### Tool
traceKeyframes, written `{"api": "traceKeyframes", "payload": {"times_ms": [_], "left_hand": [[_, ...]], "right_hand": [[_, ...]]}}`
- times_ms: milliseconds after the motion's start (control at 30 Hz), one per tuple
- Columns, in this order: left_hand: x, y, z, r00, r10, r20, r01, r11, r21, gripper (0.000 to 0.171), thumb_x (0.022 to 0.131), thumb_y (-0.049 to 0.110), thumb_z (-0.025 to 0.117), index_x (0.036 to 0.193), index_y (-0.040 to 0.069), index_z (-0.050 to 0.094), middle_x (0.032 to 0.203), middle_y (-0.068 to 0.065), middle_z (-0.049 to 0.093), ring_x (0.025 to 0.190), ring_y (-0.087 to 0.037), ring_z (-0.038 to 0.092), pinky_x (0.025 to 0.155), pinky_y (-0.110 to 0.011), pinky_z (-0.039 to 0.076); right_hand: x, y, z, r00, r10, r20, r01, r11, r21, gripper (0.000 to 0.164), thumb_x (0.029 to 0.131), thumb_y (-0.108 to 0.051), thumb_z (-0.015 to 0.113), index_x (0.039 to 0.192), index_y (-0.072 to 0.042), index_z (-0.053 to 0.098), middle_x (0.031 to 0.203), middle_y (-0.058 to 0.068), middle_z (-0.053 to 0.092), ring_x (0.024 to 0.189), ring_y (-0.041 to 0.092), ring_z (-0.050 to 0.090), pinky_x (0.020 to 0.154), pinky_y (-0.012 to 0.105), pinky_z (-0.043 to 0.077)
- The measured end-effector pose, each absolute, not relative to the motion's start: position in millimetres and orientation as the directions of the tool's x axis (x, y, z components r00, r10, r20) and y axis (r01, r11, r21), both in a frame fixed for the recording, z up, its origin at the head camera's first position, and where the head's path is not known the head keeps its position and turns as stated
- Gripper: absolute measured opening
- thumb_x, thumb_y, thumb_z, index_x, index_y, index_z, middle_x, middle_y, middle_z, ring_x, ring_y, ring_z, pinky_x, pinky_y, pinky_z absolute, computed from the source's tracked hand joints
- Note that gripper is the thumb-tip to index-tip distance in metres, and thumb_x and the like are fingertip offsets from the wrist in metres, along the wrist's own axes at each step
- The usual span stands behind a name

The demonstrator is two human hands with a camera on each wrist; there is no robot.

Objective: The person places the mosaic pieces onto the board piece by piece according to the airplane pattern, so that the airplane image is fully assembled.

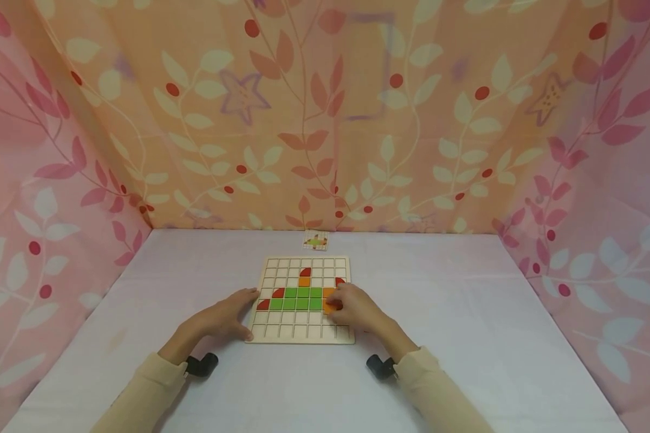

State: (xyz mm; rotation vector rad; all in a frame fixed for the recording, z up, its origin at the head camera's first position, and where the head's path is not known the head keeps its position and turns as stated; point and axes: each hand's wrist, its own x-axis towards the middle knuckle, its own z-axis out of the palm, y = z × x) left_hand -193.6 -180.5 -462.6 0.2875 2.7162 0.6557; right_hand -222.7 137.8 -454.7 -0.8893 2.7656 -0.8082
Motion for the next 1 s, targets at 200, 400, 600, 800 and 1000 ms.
{"api": "traceKeyframes", "payload": {"times_ms": [200,400,600,800,1000], "left_hand": [[-193.0,-180.7,-460.6,-0.924,0.276,-0.266,0.122,0.87,0.478,0.101,0.065,0.026,0.09,0.15,0.006,0.037,0.158,-0.013,0.032,0.149,-0.036,0.023,0.115,-0.065,0.022],[-192.7,-180.7,-461.5,-0.925,0.273,-0.264,0.124,0.874,0.47,0.101,0.066,0.026,0.09,0.15,0.007,0.037,0.159,-0.013,0.032,0.149,-0.035,0.022,0.115,-0.064,0.022],[-191.4,-179.4,-459.3,-0.921,0.271,-0.28,0.113,0.874,0.473,0.1,0.067,0.026,0.089,0.15,0.007,0.036,0.159,-0.013,0.031,0.15,-0.035,0.021,0.115,-0.065,0.021],[-190.5,-178.8,-457.4,-0.923,0.264,-0.28,0.11,0.878,0.465,0.1,0.066,0.026,0.089,0.15,0.007,0.037,0.159,-0.013,0.031,0.149,-0.035,0.022,0.115,-0.065,0.021],[-190.6,-178.7,-456.4,-0.925,0.259,-0.278,0.107,0.879,0.465,0.101,0.066,0.026,0.09,0.15,0.007,0.037,0.159,-0.013,0.031,0.149,-0.035,0.022,0.115,-0.066,0.021]], "right_hand": [[-224.6,121.0,-453.3,-0.779,-0.623,0.074,-0.578,0.668,-0.468,0.022,0.081,-0.02,0.077,0.099,-0.009,0.076,0.085,-0.003,0.058,0.077,0.01,0.045,0.067,0.023,0.038],[-225.3,103.2,-449.4,-0.774,-0.631,0.055,-0.582,0.675,-0.453,0.022,0.083,-0.021,0.076,0.102,-0.011,0.076,0.09,-0.003,0.061,0.082,0.01,0.049,0.074,0.027,0.045],[-226.2,89.5,-447.3,-0.767,-0.639,0.051,-0.595,0.679,-0.431,0.021,0.083,-0.023,0.077,0.099,-0.011,0.076,0.091,-0.003,0.062,0.085,0.012,0.05,0.077,0.029,0.047],[-227.9,81.2,-452.4,-0.75,-0.661,0.028,-0.613,0.677,-0.408,0.022,0.083,-0.025,0.077,0.1,-0.011,0.077,0.093,-0.002,0.065,0.087,0.012,0.054,0.079,0.028,0.049],[-224.9,75.7,-452.0,-0.735,-0.678,0.001,-0.631,0.683,-0.368,0.023,0.083,-0.024,0.076,0.102,-0.011,0.076,0.097,0.0,0.066,0.09,0.013,0.057,0.079,0.027,0.051]]}}
